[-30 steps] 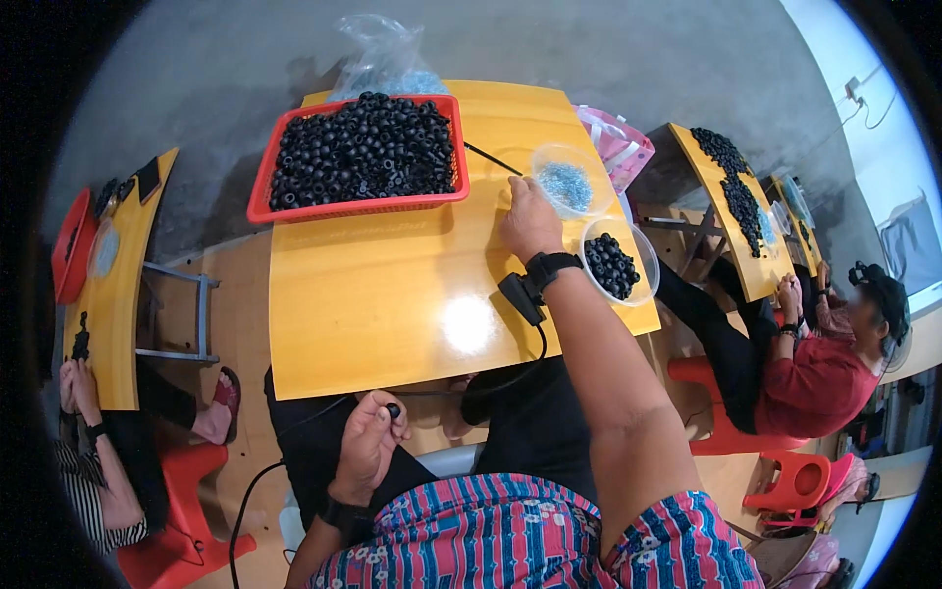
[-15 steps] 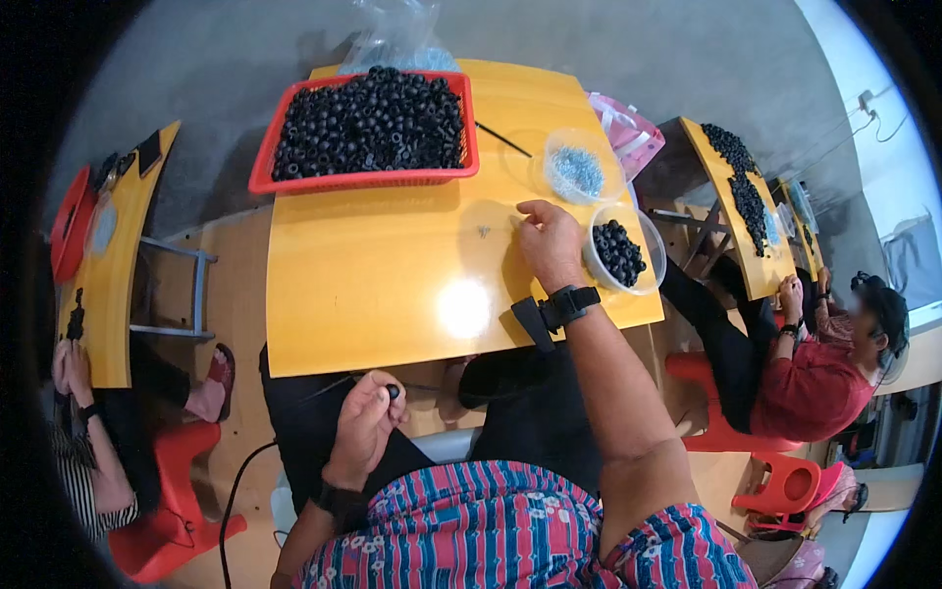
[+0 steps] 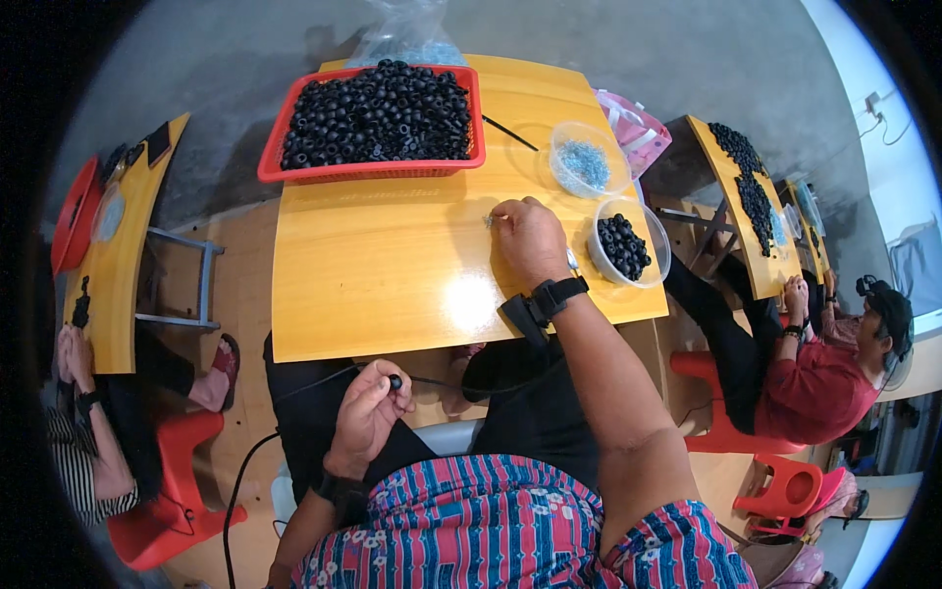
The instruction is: Manually assembling small plastic components by inserting pins or connectors into black circular parts.
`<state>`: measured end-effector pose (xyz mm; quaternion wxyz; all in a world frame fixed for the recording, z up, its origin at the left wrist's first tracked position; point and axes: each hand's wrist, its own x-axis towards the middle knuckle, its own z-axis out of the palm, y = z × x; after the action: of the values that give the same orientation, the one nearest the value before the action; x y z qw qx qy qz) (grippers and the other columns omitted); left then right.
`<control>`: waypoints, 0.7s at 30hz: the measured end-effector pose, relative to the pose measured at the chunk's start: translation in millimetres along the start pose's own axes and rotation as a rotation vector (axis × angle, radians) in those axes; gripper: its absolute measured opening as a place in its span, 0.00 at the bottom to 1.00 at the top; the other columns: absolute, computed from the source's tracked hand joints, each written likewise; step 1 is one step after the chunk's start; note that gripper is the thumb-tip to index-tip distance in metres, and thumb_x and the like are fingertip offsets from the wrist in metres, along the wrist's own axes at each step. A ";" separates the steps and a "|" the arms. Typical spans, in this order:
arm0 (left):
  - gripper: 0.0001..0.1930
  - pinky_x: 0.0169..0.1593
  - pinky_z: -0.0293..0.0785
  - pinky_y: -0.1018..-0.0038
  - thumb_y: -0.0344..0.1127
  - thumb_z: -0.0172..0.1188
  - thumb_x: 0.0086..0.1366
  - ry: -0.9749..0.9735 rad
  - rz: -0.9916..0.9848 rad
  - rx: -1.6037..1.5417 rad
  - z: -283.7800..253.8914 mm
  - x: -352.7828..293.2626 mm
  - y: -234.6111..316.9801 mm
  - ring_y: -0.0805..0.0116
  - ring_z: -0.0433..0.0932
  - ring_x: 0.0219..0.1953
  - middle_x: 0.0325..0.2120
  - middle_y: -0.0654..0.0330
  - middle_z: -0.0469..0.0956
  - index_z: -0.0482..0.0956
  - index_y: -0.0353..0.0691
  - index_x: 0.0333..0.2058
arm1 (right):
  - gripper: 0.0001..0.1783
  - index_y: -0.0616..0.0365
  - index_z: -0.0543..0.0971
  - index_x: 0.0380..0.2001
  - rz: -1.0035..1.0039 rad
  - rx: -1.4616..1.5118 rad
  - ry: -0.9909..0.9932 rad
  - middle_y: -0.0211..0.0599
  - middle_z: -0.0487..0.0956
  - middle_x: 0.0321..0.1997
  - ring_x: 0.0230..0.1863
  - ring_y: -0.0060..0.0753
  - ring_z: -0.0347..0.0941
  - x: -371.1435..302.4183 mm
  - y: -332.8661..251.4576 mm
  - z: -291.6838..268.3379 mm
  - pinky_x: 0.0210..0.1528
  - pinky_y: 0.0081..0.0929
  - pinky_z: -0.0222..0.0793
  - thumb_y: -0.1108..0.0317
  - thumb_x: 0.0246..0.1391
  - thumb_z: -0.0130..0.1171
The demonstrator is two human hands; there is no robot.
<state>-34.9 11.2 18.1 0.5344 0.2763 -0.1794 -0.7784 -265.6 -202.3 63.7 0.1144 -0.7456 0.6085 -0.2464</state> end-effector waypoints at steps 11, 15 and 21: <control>0.07 0.42 0.72 0.75 0.35 0.50 0.69 0.003 0.002 -0.017 -3.8 0.2 -2.9 0.76 0.70 0.32 0.32 0.62 0.72 0.70 0.39 0.40 | 0.07 0.57 0.83 0.28 0.012 -0.041 -0.013 0.45 0.79 0.34 0.38 0.49 0.76 1.6 -0.4 2.2 0.43 0.41 0.72 0.68 0.48 0.59; 0.07 0.41 0.70 0.75 0.35 0.48 0.69 -0.005 -0.006 -0.005 -0.7 0.8 -1.6 0.74 0.69 0.32 0.30 0.61 0.71 0.69 0.39 0.39 | 0.07 0.58 0.82 0.28 0.018 -0.055 -0.019 0.46 0.80 0.33 0.37 0.49 0.76 -0.3 1.3 2.0 0.42 0.41 0.72 0.69 0.47 0.58; 0.07 0.37 0.66 0.77 0.35 0.47 0.69 -0.045 -0.012 -0.060 -2.2 -3.1 -0.4 0.74 0.68 0.31 0.32 0.60 0.70 0.68 0.40 0.41 | 0.06 0.60 0.81 0.29 -0.042 0.032 0.035 0.47 0.79 0.31 0.35 0.49 0.76 -15.3 -5.2 0.2 0.40 0.40 0.72 0.71 0.47 0.58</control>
<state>-32.9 14.3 16.9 0.5338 0.2437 -0.1662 -0.7925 -263.2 -186.3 62.4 0.1105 -0.7519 0.5906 -0.2713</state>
